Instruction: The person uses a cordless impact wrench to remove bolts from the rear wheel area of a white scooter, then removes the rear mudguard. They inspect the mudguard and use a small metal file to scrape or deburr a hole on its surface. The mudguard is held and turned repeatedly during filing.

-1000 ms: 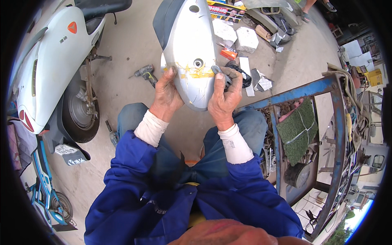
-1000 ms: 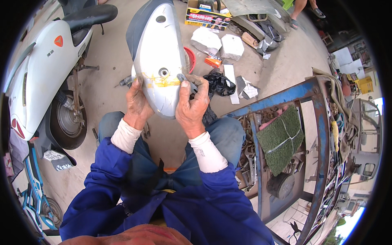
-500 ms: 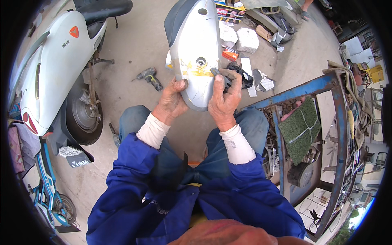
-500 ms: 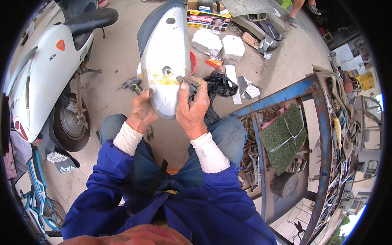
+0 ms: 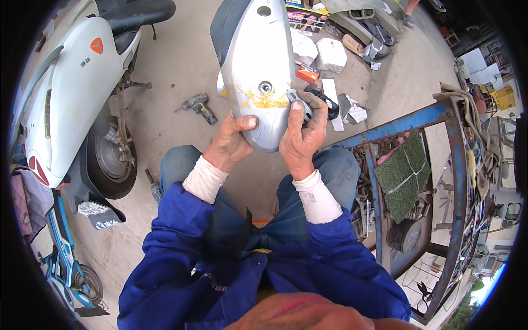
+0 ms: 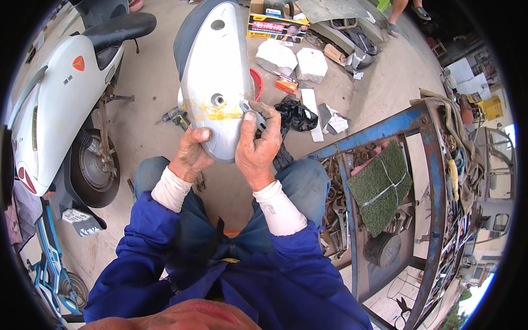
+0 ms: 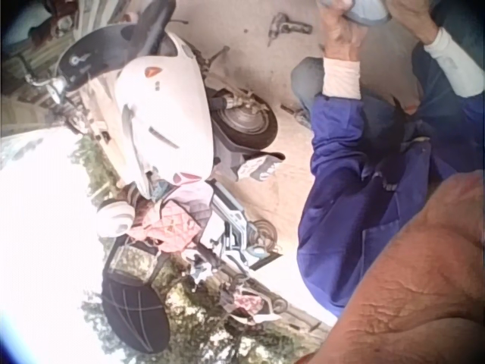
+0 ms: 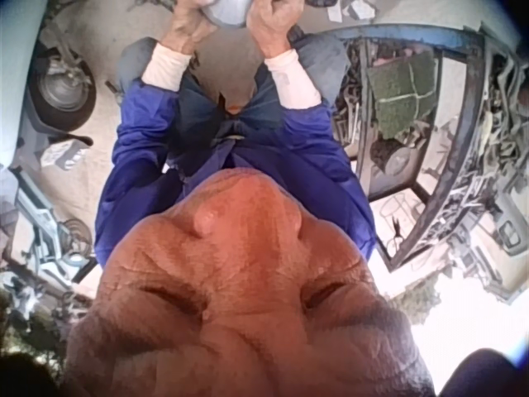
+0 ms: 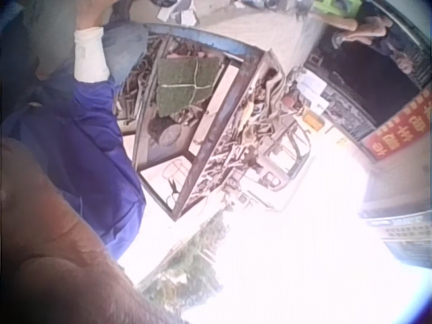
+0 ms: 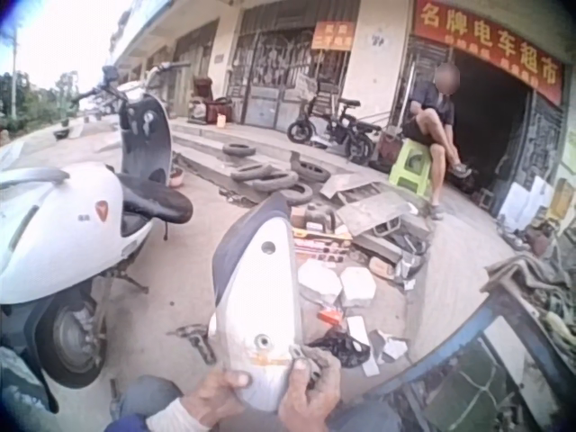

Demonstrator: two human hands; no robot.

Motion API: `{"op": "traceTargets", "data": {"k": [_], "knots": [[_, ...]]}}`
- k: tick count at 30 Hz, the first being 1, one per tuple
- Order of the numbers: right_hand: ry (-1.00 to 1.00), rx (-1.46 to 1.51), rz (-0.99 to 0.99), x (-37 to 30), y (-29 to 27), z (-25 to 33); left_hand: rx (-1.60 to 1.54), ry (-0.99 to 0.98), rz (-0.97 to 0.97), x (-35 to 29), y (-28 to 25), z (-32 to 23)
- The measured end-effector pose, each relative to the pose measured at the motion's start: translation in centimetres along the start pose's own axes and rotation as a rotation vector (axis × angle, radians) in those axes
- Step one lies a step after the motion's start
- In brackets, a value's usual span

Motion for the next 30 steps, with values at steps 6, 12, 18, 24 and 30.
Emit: {"op": "traceTargets", "data": {"k": [6,12,18,24,30], "knots": [[-0.047,-0.049,0.033,-0.1,0.16,-0.17,0.001,0.003,-0.013,0.0,0.37,-0.41],[0.01,0.0,-0.031,-0.14,0.31,-0.32,0.007,0.009,-0.007,0.12,0.34,-0.4],[-0.108,-0.051,0.008,0.46,0.17,-0.02,-0.004,0.009,-0.007,0.17,0.16,-0.14],[-0.043,-0.007,0.058,0.01,-0.06,-0.13,-0.013,0.02,-0.013,0.23,-0.2,0.12],[-0.042,0.002,0.034,0.01,0.08,-0.06,0.001,0.007,-0.024,0.12,-0.07,-0.12]]}}
Point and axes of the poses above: each hand's wrist, its own x-axis towards the middle knuckle, its own y-axis out of the palm, z = x × y, the point moved 1 cm from there along x, towards the middle knuckle, and after that the axes turned 10 degrees about -y, right-handed, at the moved point
